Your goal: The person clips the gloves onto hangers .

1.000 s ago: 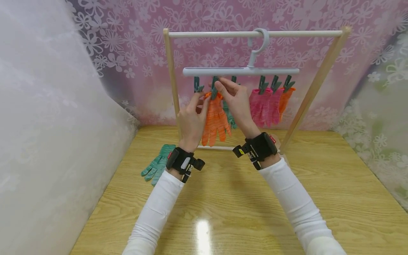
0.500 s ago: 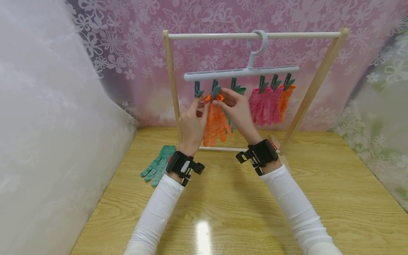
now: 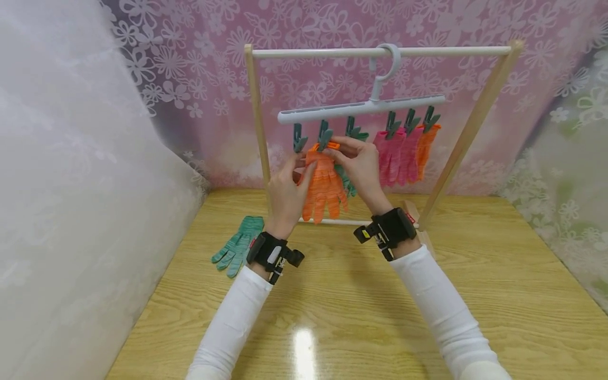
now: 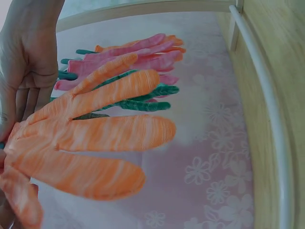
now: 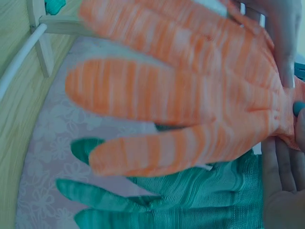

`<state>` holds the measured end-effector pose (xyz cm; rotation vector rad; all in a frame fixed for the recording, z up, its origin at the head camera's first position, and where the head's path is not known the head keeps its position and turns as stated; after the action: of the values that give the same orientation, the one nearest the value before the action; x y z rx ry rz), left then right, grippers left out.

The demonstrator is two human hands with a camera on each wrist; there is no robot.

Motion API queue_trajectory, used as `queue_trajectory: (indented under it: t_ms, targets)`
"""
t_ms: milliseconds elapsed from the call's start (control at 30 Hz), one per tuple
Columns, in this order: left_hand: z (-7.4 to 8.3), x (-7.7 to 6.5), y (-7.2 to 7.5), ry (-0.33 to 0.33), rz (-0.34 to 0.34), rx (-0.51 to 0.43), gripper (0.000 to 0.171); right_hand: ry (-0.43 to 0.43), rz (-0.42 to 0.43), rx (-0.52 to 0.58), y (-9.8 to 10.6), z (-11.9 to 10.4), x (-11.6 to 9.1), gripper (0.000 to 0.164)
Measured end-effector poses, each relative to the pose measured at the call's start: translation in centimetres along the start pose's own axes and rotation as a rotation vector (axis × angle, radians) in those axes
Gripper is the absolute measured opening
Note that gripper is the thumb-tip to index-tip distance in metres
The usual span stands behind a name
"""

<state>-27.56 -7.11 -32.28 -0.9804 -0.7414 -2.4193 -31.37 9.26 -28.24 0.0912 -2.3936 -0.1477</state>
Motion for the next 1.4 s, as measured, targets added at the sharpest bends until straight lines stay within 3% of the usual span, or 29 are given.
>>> queue_trajectory:
  t_ms: [167, 400, 567, 800, 867, 1000, 1167, 1400]
  targets:
    - [-1.1, -1.0, -0.2, 0.015, -0.073, -0.056, 0.04, -0.001, -0.003, -0.028, 0.4, 0.5, -0.7, 0.042]
    - [-2.4, -2.5, -0.2, 0.019, -0.113, -0.034, 0.037, 0.023, 0.01, 0.012, 1.0, 1.4, -2.5, 0.042]
    - [-2.9, -3.2, 0.0, 0.013, -0.132, -0.007, 0.03, 0.016, 0.024, 0.004, 1.3, 0.8, -4.0, 0.044]
    - [-3.7, -4.1, 0.0, 0.017, -0.137, 0.015, 0.024, 0.123, 0.204, 0.044, 1.2, -1.1, -6.1, 0.034]
    - [-3.9, -4.3, 0.0, 0.029, -0.14, 0.02, 0.023, 0.158, 0.221, 0.058, 1.1, -1.2, -6.1, 0.03]
    - [-4.1, -4.6, 0.1, 0.039, -0.148, 0.044, 0.023, 0.227, 0.148, 0.062, 0.1, -2.2, -5.7, 0.027]
    - [-4.2, -4.9, 0.3, 0.037, -0.158, 0.069, 0.023, 0.261, -0.005, 0.009, -2.1, -4.6, -5.2, 0.038]
    - [-4.2, -5.2, 0.5, 0.047, -0.183, 0.09, 0.021, 0.162, -0.059, 0.013, -4.6, -6.0, -3.8, 0.057]
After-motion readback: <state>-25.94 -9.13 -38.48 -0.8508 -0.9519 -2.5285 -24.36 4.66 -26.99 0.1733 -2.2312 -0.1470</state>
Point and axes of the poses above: each hand's wrist, its own x-axis towards the middle knuckle, its own y-axis out of the back of the hand, z = x × y, the point moved 1 cm from there along x, towards the middle knuckle, and after that the axes turned 9 degrees about y, right-handed, at the moved point
